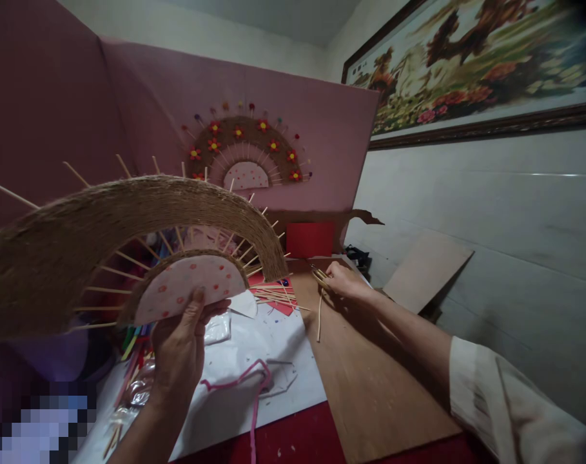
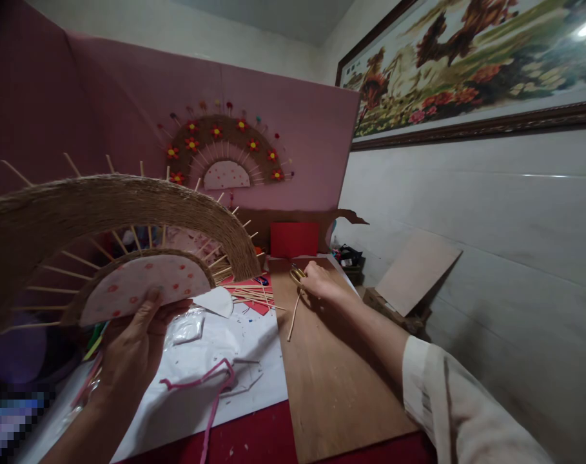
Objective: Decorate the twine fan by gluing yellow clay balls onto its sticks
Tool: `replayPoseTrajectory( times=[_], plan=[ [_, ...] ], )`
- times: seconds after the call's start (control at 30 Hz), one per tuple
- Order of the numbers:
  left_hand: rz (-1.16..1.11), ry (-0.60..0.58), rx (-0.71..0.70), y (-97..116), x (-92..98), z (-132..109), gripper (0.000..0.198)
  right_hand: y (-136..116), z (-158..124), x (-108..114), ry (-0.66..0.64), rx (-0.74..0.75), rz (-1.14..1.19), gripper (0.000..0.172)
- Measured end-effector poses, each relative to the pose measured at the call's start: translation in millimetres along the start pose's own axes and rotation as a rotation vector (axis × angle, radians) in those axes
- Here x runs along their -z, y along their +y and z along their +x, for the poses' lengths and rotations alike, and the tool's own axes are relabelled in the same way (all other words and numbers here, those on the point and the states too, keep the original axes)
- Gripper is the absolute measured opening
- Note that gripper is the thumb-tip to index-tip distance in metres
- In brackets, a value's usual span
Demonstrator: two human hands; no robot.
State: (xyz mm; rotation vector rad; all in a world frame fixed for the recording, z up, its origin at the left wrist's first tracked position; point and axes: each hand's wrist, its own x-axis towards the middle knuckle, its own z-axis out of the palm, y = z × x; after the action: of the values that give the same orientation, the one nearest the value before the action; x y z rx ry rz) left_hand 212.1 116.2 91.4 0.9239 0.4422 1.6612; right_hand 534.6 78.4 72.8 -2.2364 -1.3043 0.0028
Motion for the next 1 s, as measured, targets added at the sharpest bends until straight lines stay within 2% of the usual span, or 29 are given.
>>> replayPoseTrajectory(
  times=[0.13,0.3,0.4,0.53,0.7,0.83,1.0],
  plan=[
    [0.001,-0.012,-0.002,0,0.8,0,0.026,-31,-14,-13,-0.051,-0.019,-0.060,0.013],
    [-0.006,0.008,0.013,-2,0.7,0,0.029,-83,-19,-33,-0.068,-0.055,-0.116,0.032],
    [-0.004,0.007,0.030,-5,0.4,-2,0.029,-97,-17,-35,-0.095,-0.044,-0.124,0.028],
    [-0.021,-0.029,0.088,-11,1.2,-6,0.029,-78,-19,-19,-0.114,-0.057,-0.166,0.024],
    [-0.067,-0.063,0.164,-15,1.5,-10,0.032,-44,-51,-9,-0.212,-0.059,-0.237,0.033],
    [-0.079,-0.055,0.153,-15,-0.4,-11,0.036,-39,-71,-15,-0.222,-0.050,-0.272,0.028],
    [-0.077,-0.041,0.152,-14,-0.8,-10,0.036,-36,-71,-11,-0.241,-0.092,-0.274,0.018]
  ],
)
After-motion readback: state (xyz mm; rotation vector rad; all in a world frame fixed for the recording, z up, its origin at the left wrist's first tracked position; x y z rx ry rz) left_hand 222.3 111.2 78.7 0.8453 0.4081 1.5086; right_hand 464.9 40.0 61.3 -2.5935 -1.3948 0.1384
